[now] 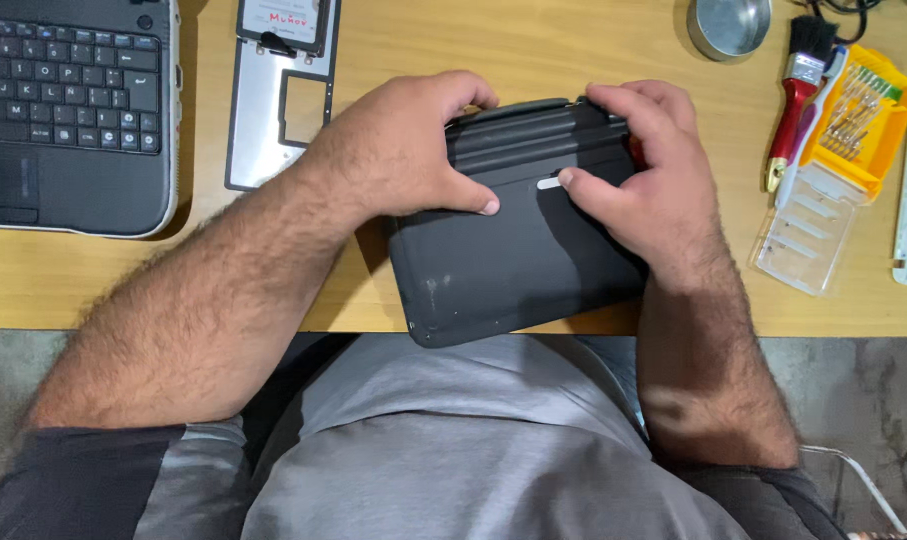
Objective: The person disassembles a white laptop by removing screws from the screen bezel and back cover using a screwdriver. They detach the screen, remove the battery, and open the main chassis to access the internal components.
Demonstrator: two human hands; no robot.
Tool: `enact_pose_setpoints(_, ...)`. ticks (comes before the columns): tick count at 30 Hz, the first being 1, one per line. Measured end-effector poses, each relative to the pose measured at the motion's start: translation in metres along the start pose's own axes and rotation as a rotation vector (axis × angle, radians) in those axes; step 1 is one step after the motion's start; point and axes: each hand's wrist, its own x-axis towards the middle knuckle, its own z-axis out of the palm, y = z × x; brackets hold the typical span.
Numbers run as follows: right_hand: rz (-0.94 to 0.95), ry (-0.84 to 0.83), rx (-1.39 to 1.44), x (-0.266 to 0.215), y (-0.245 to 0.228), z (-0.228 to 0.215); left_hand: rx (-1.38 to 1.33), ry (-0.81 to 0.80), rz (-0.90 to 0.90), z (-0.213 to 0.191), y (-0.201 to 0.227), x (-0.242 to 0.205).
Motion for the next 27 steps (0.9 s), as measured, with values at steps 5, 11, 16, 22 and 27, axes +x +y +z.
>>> enact_pose_setpoints(5,-0.032,-0.002,0.016,0.000,0.007,0.002,0.052,0.085,0.018,0.008,0.006,-0.001)
enact_pose_setpoints(11,-0.016,0.022,-0.012,0.000,0.004,-0.002,0.109,0.103,0.184,0.011,-0.007,0.006)
enact_pose_setpoints(16,-0.096,0.018,-0.030,0.001,0.020,-0.008,0.032,0.125,0.425,0.008,-0.026,0.006)
enact_pose_setpoints(22,-0.195,-0.027,0.068,-0.001,0.037,-0.017,0.183,0.156,0.481,0.014,-0.028,0.009)
enact_pose_setpoints(27,-0.238,0.013,0.068,0.000,0.043,-0.013,0.147,0.152,0.484,0.021,-0.036,0.012)
